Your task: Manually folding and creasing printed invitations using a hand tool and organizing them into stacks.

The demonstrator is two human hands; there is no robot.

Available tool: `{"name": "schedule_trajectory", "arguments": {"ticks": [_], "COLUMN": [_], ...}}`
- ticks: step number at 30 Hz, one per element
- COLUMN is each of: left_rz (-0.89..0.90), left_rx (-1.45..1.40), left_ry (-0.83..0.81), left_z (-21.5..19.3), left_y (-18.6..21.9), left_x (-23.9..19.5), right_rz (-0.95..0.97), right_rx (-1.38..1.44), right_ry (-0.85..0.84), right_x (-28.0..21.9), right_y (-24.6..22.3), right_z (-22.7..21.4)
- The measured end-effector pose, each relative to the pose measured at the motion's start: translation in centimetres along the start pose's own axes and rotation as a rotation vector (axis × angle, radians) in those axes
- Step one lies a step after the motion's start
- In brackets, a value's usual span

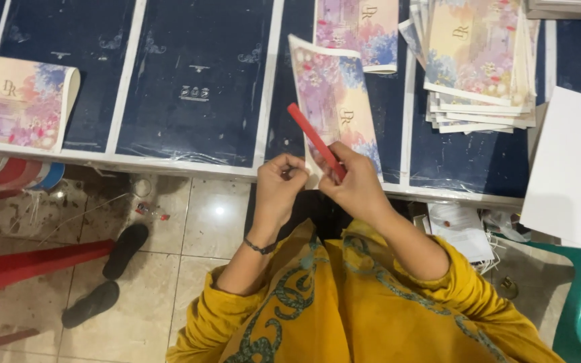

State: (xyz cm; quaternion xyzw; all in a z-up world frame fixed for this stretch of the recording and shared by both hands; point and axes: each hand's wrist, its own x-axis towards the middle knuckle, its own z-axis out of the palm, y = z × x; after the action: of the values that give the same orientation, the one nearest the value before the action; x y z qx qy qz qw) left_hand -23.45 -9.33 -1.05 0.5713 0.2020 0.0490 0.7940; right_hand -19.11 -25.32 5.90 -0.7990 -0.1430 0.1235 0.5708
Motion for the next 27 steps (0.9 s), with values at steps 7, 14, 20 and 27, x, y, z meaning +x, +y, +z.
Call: {"name": "schedule_trajectory", "arguments": {"ticks": [7, 14, 20, 27], "left_rz": [0.288, 0.308, 0.29, 0.478], "left_rx": [0.685, 1.28, 1.535, 1.28], "left_ry": [0.224, 0.281, 0.298, 0.308], "left_z": [-8.5, -13.3, -16.4, -12.9], "left_y": [3.6, 2.3, 2.0, 5.9], "left_x": [2.0, 3.3, 2.4, -0.8], "right_rz": [-0.011, 0.249, 0.168, 0.951], "right_rx": [-0.389, -0.795, -0.809, -0.799], "right_ry": [0.471, 0.304, 0.63, 1.027], "right_x": [-2.1, -5.7, -7.8, -12.7], "right_y": [5.3, 11.5, 10.2, 10.5], "right_z": [-8.6, -8.7, -19.5, -36.4]}}
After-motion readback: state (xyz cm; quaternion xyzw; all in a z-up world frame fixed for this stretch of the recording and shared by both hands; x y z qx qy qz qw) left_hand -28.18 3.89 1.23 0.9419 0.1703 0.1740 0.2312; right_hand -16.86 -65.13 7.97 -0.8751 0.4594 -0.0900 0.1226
